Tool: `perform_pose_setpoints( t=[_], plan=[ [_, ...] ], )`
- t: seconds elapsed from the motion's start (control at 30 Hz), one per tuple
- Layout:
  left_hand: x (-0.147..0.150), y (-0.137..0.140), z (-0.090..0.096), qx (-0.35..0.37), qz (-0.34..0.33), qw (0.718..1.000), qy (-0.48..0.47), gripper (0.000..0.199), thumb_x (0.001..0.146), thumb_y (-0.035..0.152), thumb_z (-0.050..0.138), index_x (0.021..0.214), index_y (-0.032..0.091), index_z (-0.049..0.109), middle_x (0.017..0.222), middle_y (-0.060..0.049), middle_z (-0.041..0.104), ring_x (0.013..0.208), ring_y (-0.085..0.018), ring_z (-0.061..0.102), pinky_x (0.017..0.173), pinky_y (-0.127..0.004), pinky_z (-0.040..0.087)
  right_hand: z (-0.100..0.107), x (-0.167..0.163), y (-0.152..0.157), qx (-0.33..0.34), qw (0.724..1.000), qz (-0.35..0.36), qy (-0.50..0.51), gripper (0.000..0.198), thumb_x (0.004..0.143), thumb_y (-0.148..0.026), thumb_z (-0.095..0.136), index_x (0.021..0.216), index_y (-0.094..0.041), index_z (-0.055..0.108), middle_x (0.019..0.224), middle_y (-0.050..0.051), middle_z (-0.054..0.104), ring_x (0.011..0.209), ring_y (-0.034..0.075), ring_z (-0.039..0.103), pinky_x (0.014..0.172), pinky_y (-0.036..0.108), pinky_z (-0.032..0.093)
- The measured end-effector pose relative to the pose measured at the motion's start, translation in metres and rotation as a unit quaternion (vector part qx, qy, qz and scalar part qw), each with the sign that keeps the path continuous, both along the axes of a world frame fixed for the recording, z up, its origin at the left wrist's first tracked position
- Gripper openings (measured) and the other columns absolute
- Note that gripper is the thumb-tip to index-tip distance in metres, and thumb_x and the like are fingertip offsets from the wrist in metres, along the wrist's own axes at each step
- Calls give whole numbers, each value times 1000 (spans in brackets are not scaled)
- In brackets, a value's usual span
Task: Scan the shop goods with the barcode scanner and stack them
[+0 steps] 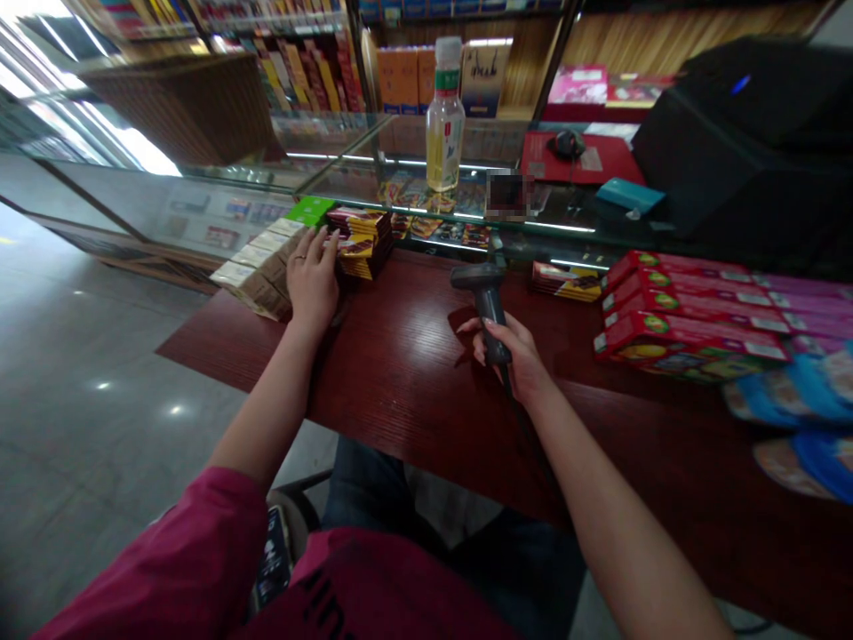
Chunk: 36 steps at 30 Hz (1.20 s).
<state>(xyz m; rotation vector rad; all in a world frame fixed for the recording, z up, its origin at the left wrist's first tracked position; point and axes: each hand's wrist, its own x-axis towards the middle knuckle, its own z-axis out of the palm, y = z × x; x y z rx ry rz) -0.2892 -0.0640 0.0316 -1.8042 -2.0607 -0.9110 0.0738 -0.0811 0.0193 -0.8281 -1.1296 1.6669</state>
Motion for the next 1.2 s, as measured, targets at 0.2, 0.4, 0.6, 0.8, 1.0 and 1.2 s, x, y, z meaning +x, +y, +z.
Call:
perform_pose_setpoints(
  t=[0.2, 0.4, 0.6, 0.8, 1.0, 1.2],
  plan=[
    [25, -8, 0, -37, -12, 999, 7, 58, 98, 17, 55, 154, 25, 65, 161, -15, 62, 155, -40, 52, 128, -60, 40, 0, 1, 0, 5, 1000, 1, -17, 26, 85, -44, 80, 96, -23, 69, 99, 8, 79, 58, 12, 54, 47, 27, 43],
    [7, 3, -13, 6, -57, 998, -19, 61, 95, 13, 55, 153, 31, 64, 163, -8, 62, 160, -33, 48, 134, -64, 30, -1, 2, 1, 5, 1000, -3, -26, 30, 84, -46, 79, 101, -23, 70, 99, 8, 79, 57, 14, 55, 46, 29, 43],
    [-6, 15, -23, 20, -50, 998, -31, 64, 91, 10, 56, 153, 25, 62, 169, -10, 54, 165, -32, 41, 134, -59, 36, 0, -1, 0, -7, 1000, -9, -8, 32, 82, -46, 82, 101, -22, 72, 97, 8, 79, 56, 12, 54, 46, 28, 43],
    [14, 15, -17, 43, -99, 993, -56, 70, 94, 13, 56, 163, 19, 50, 179, -15, 37, 171, -31, 26, 140, -56, 26, 1, 11, 3, 20, 997, -76, 7, 29, 84, -46, 81, 97, -23, 69, 104, 6, 80, 55, 10, 54, 46, 26, 44],
    [120, 25, -23, -21, -324, 946, 4, 66, 98, 11, 50, 163, 19, 50, 173, -13, 48, 164, -25, 41, 138, -47, 35, -1, 44, 17, 51, 975, -214, 27, 39, 82, -53, 82, 103, -27, 63, 101, 0, 80, 53, 9, 57, 45, 23, 45],
    [245, 86, -46, -86, -436, 895, -48, 80, 91, 7, 59, 168, 10, 39, 179, -21, 35, 169, -30, 32, 139, -50, 30, -15, 58, 16, 61, 961, -268, 25, 59, 74, -65, 87, 110, -30, 56, 98, -3, 78, 51, 10, 59, 45, 26, 51]
  ],
)
